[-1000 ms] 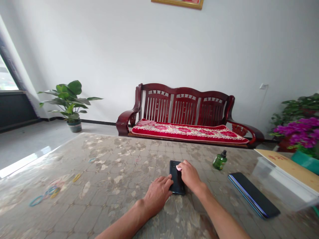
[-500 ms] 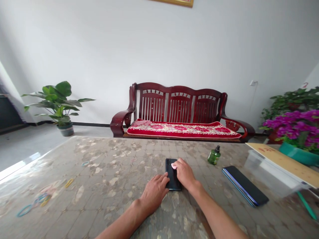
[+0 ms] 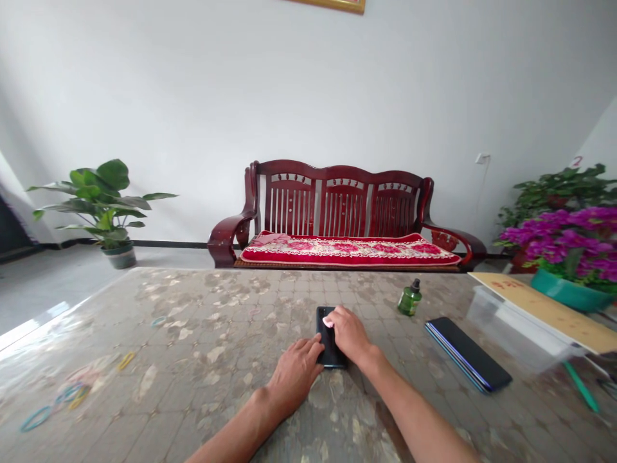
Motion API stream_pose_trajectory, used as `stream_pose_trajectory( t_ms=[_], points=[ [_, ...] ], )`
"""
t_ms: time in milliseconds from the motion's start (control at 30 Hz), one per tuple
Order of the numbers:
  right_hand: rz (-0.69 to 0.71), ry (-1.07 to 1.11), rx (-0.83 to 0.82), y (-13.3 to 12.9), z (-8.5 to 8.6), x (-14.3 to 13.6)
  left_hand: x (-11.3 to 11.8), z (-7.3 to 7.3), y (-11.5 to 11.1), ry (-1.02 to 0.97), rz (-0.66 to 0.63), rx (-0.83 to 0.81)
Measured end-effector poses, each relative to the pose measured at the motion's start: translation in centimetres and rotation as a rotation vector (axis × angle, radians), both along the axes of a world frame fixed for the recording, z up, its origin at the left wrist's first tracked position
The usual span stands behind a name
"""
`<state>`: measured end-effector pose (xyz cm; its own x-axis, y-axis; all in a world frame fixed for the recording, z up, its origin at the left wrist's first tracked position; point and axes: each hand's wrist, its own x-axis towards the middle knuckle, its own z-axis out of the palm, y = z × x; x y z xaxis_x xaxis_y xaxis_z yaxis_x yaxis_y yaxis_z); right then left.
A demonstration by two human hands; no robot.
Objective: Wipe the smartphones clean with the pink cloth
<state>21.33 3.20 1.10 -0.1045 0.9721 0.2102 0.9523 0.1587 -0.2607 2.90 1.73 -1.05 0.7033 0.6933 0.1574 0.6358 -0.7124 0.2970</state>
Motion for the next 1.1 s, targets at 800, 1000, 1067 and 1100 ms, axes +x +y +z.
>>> stream_pose_trajectory(
  t_ms=[800, 1000, 1067, 1100],
  points=[
    [0.007, -0.002, -0.035, -1.3, -0.1, 0.0, -0.1, -0.1, 0.0, -0.008, -0.005, -0.013],
    [-0.108, 0.011, 0.008, 1.8, -0.6, 0.5, -0.2, 0.4, -0.1, 0.011, 0.0, -0.032],
    [-0.114, 0.01, 0.009, 2.7, -0.7, 0.5, -0.2, 0.5, -0.1, 0.015, 0.004, -0.036],
    [-0.111, 0.011, 0.009, 2.9, -0.7, 0.5, -0.2, 0.4, -0.1, 0.013, 0.004, -0.035]
  ],
)
